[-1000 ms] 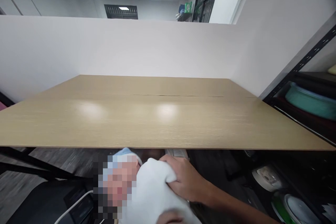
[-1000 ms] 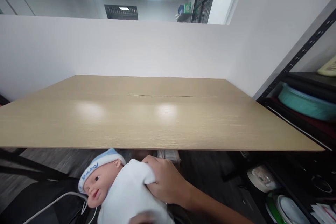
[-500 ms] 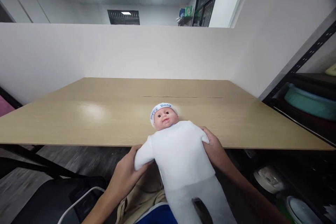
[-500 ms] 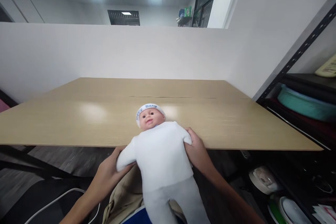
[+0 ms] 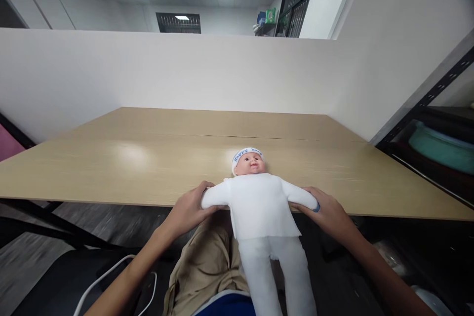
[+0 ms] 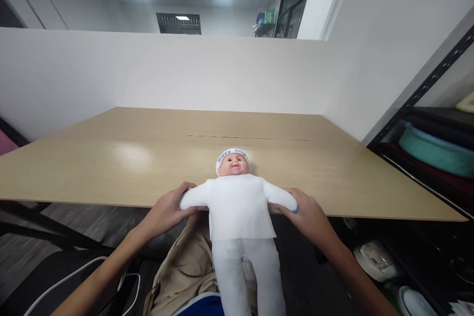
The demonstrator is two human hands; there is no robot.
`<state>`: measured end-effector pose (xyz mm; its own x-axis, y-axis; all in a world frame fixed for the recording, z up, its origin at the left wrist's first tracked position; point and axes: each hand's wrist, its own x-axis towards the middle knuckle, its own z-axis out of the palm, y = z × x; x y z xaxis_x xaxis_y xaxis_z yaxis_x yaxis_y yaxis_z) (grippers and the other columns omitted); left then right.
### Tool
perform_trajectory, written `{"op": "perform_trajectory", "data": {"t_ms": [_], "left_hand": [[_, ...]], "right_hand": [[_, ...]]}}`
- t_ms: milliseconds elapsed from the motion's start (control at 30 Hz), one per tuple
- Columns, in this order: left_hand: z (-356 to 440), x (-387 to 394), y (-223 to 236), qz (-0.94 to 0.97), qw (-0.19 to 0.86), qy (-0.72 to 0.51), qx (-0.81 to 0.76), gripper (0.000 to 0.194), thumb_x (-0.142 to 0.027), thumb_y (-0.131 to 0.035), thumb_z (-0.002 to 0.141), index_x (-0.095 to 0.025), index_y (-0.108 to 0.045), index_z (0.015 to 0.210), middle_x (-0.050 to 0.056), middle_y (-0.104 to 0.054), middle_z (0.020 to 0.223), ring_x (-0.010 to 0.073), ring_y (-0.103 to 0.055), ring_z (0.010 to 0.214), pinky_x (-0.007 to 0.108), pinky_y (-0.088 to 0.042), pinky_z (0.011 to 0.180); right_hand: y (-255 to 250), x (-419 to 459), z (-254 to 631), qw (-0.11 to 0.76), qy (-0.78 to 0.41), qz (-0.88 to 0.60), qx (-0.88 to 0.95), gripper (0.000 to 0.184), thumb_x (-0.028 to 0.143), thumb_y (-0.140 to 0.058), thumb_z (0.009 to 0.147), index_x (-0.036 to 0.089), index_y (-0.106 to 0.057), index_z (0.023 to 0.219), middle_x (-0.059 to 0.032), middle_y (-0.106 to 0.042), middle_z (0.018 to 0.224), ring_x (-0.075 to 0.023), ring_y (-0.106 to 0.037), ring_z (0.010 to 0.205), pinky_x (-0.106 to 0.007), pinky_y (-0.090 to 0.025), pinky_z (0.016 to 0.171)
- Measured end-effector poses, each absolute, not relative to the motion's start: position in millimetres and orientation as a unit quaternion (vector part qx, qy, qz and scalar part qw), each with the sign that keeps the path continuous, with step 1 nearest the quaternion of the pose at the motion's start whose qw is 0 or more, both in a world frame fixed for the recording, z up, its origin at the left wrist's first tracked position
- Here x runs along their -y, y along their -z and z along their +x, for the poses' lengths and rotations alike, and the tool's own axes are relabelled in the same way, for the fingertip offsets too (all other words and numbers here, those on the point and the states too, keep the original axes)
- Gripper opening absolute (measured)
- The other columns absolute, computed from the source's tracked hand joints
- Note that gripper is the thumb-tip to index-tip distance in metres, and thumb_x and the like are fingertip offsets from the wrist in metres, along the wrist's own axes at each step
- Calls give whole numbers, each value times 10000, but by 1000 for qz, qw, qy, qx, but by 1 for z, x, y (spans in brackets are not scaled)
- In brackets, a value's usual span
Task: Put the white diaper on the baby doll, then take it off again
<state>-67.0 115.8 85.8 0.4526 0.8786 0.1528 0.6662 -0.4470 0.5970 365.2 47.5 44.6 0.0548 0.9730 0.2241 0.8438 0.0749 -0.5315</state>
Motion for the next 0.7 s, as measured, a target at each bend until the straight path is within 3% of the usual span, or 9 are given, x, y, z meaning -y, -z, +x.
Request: {"op": "perform_trajectory", "data": {"t_ms": [333, 500, 700], "left_hand": [[-60, -219, -79, 842, 91, -199, -493, 576, -745, -561, 992, -193, -697, 1083, 113, -763, 1051, 305, -674, 980, 367, -466, 812], [-57, -296, -67, 864, 22, -195, -464, 577, -743, -507, 1021, -195, -671, 1095, 101, -737, 1033, 285, -656, 978, 359, -462, 836], [-58, -368, -58, 860, 13, -197, -470, 589, -795, -526, 982, -219, -646, 1014, 77, -727, 971, 287, -674, 900, 356, -443, 715]], "right_hand": [[-19, -131, 372, 293, -67, -631, 716, 468, 674, -578, 1016, 241, -665, 1171, -113, -749, 1156, -326, -677, 1088, -427, -520, 941], [-15, -200, 377, 293, -57, -623, 723, 495, 684, -546, 1029, 224, -654, 1174, -119, -747, 1133, -318, -686, 1051, -419, -518, 929], [-11, -282, 388, 300, -61, -606, 734, 462, 664, -595, 1005, 241, -665, 1176, -107, -761, 1122, -323, -695, 1017, -410, -530, 878]]}}
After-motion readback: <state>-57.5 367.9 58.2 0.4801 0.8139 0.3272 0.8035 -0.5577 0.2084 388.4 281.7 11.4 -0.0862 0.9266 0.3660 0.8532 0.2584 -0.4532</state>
